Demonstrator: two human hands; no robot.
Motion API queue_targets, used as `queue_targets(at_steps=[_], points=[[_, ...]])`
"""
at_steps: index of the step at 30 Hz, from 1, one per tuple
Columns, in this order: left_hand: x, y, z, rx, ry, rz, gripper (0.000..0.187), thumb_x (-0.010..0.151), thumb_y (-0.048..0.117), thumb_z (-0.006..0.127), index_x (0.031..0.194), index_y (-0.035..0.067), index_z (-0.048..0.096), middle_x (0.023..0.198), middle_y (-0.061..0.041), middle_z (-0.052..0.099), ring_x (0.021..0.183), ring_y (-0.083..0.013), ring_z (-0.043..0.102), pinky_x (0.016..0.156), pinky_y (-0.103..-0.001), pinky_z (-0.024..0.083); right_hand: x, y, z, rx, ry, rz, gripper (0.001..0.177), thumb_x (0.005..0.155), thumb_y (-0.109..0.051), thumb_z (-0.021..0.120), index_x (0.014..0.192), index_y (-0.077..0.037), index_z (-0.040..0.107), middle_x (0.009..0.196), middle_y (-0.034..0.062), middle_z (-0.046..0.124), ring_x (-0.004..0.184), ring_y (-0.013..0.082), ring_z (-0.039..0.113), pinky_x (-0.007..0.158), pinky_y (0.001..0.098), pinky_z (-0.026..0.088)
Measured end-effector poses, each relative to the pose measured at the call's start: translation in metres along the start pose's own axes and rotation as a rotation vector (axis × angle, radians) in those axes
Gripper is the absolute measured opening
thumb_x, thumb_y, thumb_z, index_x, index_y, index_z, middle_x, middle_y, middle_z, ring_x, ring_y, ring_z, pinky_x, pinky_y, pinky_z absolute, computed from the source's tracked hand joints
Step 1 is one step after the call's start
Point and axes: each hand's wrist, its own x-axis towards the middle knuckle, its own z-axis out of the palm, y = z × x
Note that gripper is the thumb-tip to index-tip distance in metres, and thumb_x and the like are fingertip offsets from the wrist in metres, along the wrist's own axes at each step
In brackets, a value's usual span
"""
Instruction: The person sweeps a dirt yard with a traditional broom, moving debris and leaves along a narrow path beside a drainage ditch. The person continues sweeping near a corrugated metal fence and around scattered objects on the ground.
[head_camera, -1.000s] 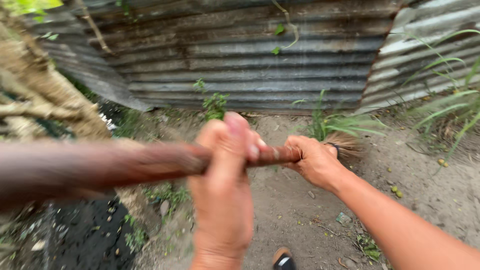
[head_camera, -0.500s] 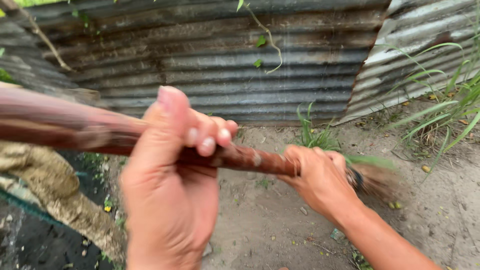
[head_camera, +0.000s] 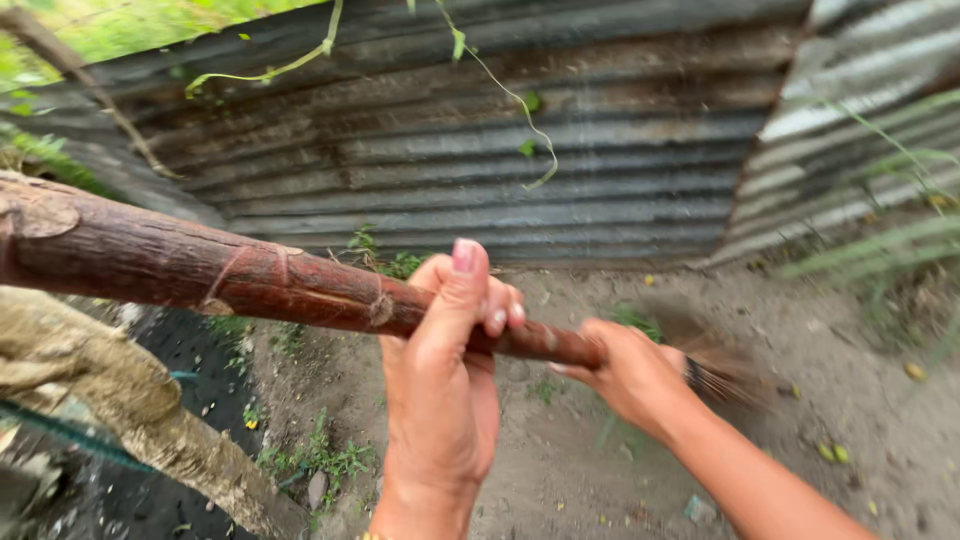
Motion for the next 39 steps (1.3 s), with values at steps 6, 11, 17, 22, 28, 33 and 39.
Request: queue_targets(at_steps=[6, 11, 17, 22, 28, 33, 39], points=[[0.011, 0.045, 0.010, 0.016, 0.017, 0.065, 0.034, 0.102, 0.025, 0.062, 0.074, 0.009, 0.054, 0.070, -0.003, 0.050, 0.072, -0.0182, 0.054, 0.085, -0.042, 0.054, -0.010, -0.017, -0.028, 0.000, 0.105, -0.137, 0.030, 0.080, -0.041, 0.080, 0.080, -0.016, 0.062, 0.074, 0.0021, 0.069, 0.081, 0.0249, 0.065, 0.082, 0.0411, 0.041], [0.015, 0.012, 0.027, 0.039, -0.037, 0.119, 0.027, 0.104, 0.024, 0.062, 0.083, 0.007, 0.056, 0.076, -0.002, 0.049, 0.074, -0.0166, 0.049, 0.084, -0.042, 0.050, 0.027, 0.003, -0.036, 0.062, 0.067, -0.150, 0.030, 0.081, -0.036, 0.079, 0.080, -0.014, 0.060, 0.075, 0.0026, 0.067, 0.080, 0.0236, 0.064, 0.084, 0.0431, 0.037], [0.020, -0.034, 0.035, -0.016, 0.044, -0.104, 0.033, 0.104, 0.024, 0.065, 0.078, 0.007, 0.053, 0.073, -0.003, 0.049, 0.074, -0.0170, 0.050, 0.082, -0.040, 0.048, 0.009, 0.039, -0.043, -0.053, -0.093, 0.087, 0.041, 0.082, -0.048, 0.081, 0.078, -0.014, 0.059, 0.076, 0.0017, 0.066, 0.083, 0.0213, 0.064, 0.082, 0.0413, 0.039], [0.030, 0.005, 0.047, 0.011, -0.038, 0.015, 0.036, 0.103, 0.027, 0.064, 0.075, 0.007, 0.054, 0.071, -0.005, 0.050, 0.075, -0.0226, 0.055, 0.089, -0.046, 0.052, -0.010, 0.024, -0.073, -0.033, 0.049, -0.036, 0.034, 0.082, -0.045, 0.077, 0.078, -0.015, 0.063, 0.075, 0.0042, 0.070, 0.080, 0.0244, 0.067, 0.084, 0.0396, 0.040], [0.048, -0.014, 0.063, -0.020, -0.127, 0.100, 0.030, 0.107, 0.025, 0.062, 0.084, 0.007, 0.056, 0.078, -0.005, 0.052, 0.082, -0.0208, 0.054, 0.092, -0.042, 0.048, 0.055, 0.046, -0.088, -0.056, 0.129, -0.085, 0.039, 0.078, -0.049, 0.081, 0.087, -0.014, 0.064, 0.087, 0.0029, 0.072, 0.090, 0.0262, 0.067, 0.079, 0.0466, 0.042], [0.033, -0.094, 0.067, 0.008, -0.007, -0.133, 0.028, 0.102, 0.023, 0.064, 0.080, 0.009, 0.055, 0.082, -0.002, 0.055, 0.088, -0.0168, 0.057, 0.092, -0.036, 0.048, 0.083, 0.112, -0.070, -0.044, 0.049, -0.037, 0.041, 0.071, -0.049, 0.085, 0.097, -0.022, 0.069, 0.099, 0.0002, 0.071, 0.099, 0.0277, 0.065, 0.076, 0.0494, 0.043], [0.038, -0.066, 0.058, -0.091, -0.020, -0.128, 0.026, 0.102, 0.021, 0.064, 0.082, 0.007, 0.056, 0.076, -0.004, 0.054, 0.081, -0.0199, 0.056, 0.092, -0.042, 0.049, 0.030, 0.087, -0.080, -0.148, 0.074, 0.032, 0.040, 0.076, -0.053, 0.082, 0.088, -0.017, 0.069, 0.092, 0.0020, 0.073, 0.097, 0.0274, 0.066, 0.079, 0.0470, 0.042]])
